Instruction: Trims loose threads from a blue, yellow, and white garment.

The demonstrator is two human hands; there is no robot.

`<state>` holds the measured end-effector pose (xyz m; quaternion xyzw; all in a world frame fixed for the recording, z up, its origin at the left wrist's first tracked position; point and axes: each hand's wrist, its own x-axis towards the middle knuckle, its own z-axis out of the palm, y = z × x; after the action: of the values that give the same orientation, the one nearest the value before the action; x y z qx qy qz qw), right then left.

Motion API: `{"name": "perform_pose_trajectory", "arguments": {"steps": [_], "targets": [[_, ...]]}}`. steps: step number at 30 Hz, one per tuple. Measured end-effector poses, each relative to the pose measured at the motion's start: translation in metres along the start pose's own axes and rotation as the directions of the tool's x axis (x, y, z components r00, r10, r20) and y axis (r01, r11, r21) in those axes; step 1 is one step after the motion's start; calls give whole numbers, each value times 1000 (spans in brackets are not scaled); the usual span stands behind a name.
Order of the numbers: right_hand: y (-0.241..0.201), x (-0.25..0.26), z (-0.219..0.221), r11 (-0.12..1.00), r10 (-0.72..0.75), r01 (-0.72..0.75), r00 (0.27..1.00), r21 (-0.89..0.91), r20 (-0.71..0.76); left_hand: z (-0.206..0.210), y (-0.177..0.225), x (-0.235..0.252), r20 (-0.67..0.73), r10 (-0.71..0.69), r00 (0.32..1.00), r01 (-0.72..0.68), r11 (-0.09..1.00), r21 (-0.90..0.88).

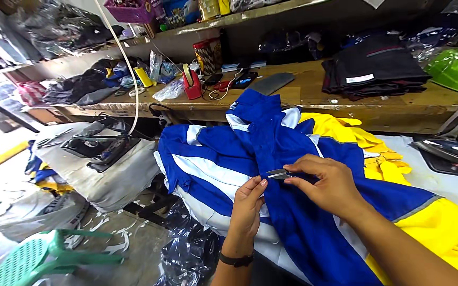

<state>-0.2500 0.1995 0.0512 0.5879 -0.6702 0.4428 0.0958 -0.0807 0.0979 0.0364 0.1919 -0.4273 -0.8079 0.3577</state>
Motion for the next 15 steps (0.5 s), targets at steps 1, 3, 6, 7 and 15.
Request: {"name": "perform_pose_trajectory", "arguments": {"steps": [1,3,6,7,15], "targets": [[1,1,0,1000,-20,20,1000,-3,0,-1,0,1,8,-7,1000,7,1000,-12],[3,3,0,999,-44,44,999,4,1,-2,0,1,23,-15,1000,16,1000,-27],[6,3,2,999,-11,10,1000,52,1,-3,0,1,21,-21,1000,22,999,-36],[6,2,2,997,13,-13,1000,70,0,-3,0,1,20,-27,999,28,999,-42],[-5,-28,3,998,-40,32,988,-57,-147,-8,-3,-12,76,-62,995,68,995,-76]]}}
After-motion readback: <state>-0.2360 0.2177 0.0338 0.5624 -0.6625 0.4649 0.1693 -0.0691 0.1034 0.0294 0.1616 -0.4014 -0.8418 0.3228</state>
